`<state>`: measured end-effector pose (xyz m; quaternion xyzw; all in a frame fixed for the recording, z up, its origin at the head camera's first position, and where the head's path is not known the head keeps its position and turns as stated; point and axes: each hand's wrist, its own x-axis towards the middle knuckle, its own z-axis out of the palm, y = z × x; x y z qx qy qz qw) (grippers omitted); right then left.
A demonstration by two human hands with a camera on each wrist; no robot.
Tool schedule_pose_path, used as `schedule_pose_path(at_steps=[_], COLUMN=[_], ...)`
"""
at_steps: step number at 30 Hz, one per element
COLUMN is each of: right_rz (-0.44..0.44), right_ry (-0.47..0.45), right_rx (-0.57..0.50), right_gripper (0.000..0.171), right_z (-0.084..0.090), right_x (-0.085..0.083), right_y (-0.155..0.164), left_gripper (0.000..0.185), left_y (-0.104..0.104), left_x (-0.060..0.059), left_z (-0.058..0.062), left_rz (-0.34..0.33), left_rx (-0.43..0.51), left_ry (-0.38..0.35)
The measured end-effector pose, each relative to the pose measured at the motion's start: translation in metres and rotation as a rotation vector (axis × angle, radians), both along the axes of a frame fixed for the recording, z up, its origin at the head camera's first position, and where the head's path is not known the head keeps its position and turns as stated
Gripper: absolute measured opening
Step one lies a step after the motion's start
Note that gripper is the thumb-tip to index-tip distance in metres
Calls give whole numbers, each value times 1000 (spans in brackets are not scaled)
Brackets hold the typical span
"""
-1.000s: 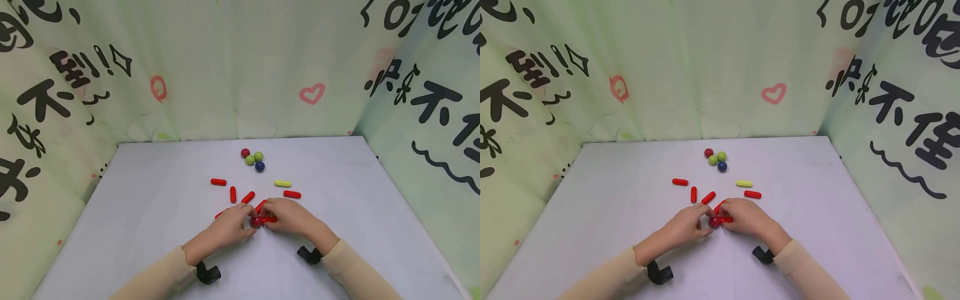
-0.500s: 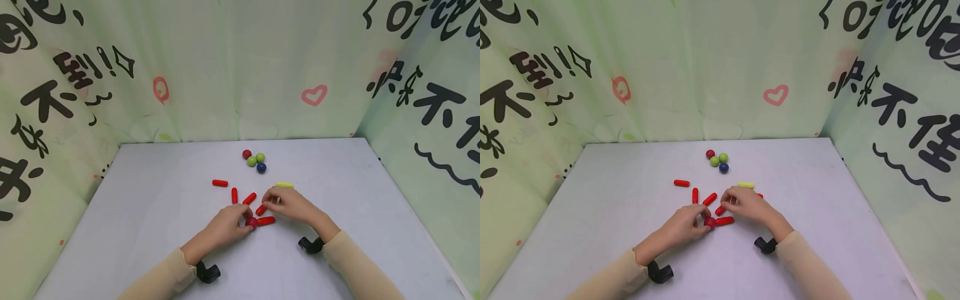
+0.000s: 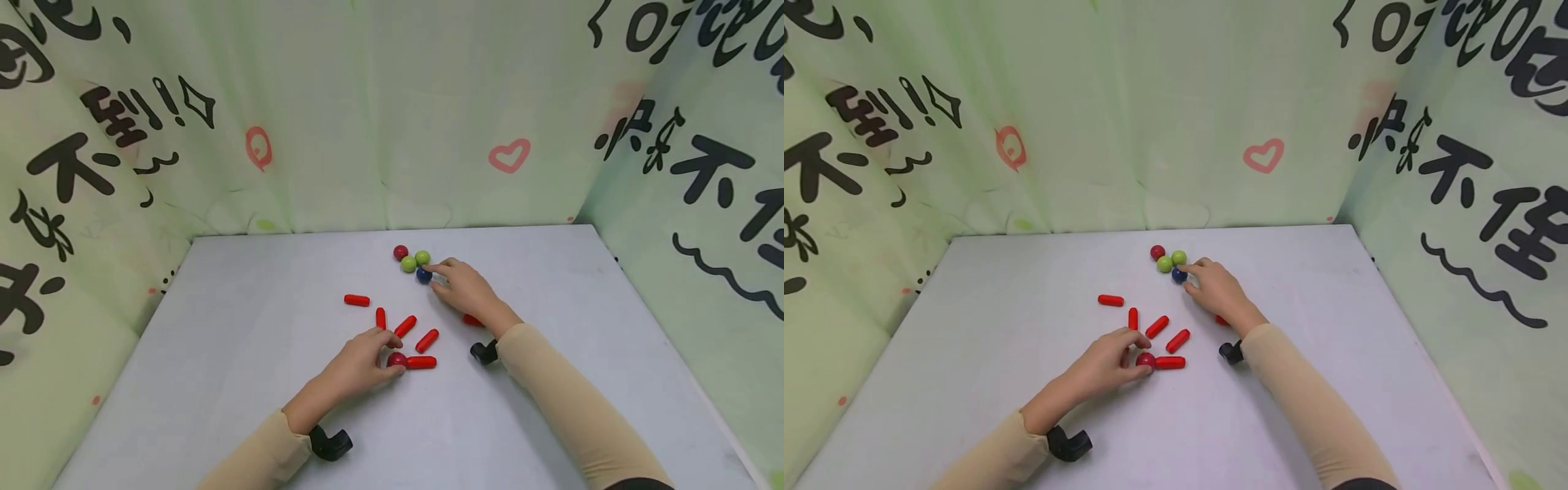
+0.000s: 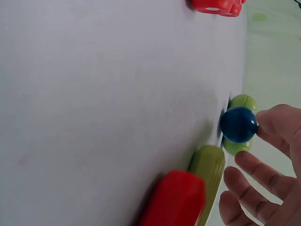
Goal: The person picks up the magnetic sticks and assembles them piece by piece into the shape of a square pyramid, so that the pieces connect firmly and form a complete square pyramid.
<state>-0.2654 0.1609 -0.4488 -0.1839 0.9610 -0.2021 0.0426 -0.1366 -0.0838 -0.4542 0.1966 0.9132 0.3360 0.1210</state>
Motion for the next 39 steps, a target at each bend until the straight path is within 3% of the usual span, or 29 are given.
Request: schedule_pose_path(at_steps=[5, 11, 16, 23, 31, 39], right_rz=[-31, -23, -35, -45, -37, 1], right_ry=[-29, -92, -108, -63, -176, -273], right_rx=[-37, -26, -14, -65, -44, 0], right_gripper=[29, 41, 38, 37, 33, 25], right_z=[1, 2, 3, 7, 14, 15], right_x=[-6, -3, 5, 28, 67, 85], right_y=[-12, -18, -17, -11, 1, 3], left_gripper=[34, 27, 27, 25, 23, 22], left_y=[3, 3, 3, 0, -2, -3], left_x=[0, 1, 1, 0, 4, 3], left_z=[-4, -6, -7, -9, -13, -15], left_rz=[-17, -31, -23, 0, 2, 6], left_rx=[6, 23, 48, 76, 111, 144], left_ry=[-3, 11, -5, -46, -58, -36])
